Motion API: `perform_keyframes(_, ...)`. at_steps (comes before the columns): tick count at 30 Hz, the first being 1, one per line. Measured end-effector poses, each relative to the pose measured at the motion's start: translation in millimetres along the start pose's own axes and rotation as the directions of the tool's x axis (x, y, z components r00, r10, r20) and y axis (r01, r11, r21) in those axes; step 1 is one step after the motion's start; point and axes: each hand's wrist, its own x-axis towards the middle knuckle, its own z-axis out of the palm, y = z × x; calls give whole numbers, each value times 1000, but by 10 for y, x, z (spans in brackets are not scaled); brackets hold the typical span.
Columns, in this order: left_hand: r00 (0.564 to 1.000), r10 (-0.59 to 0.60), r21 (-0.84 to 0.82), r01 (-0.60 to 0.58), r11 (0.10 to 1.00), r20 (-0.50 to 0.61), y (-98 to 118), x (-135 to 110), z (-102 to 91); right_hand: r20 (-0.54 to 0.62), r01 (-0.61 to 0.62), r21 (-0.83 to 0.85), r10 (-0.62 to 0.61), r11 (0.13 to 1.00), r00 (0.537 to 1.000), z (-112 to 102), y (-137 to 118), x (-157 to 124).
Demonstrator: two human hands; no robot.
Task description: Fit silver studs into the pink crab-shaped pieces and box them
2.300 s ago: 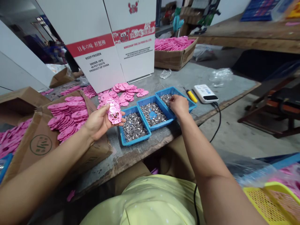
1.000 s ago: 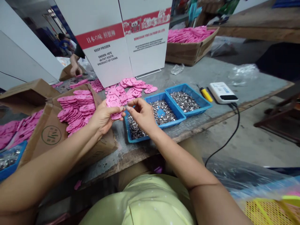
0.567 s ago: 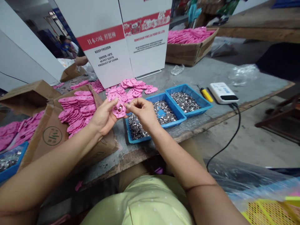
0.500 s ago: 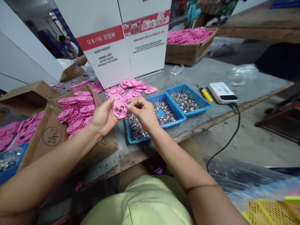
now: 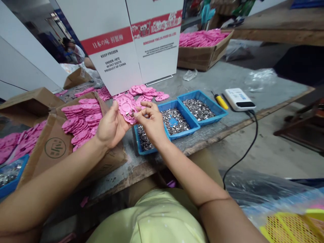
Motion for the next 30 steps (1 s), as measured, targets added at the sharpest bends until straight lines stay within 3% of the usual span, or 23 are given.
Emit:
perform_keyframes(5, 996, 58, 11, -59, 998, 75, 8, -36, 26, -45, 27, -4, -27, 1000, 999, 100, 46, 5)
perform_keyframes(12, 997, 44, -13, -44, 999, 71, -12, -38, 6, -113, 13, 56, -6, 998, 994, 161, 49, 21)
perform_keyframes(18, 1000, 15, -19, -15, 1000, 24, 3, -48, 36, -105, -5, 49, 10, 999, 994, 152, 52, 37)
perform_keyframes(30, 996, -17, -27, 19, 999, 85, -8, -20, -5, -94, -25, 7, 25, 1000, 995, 214, 154, 4)
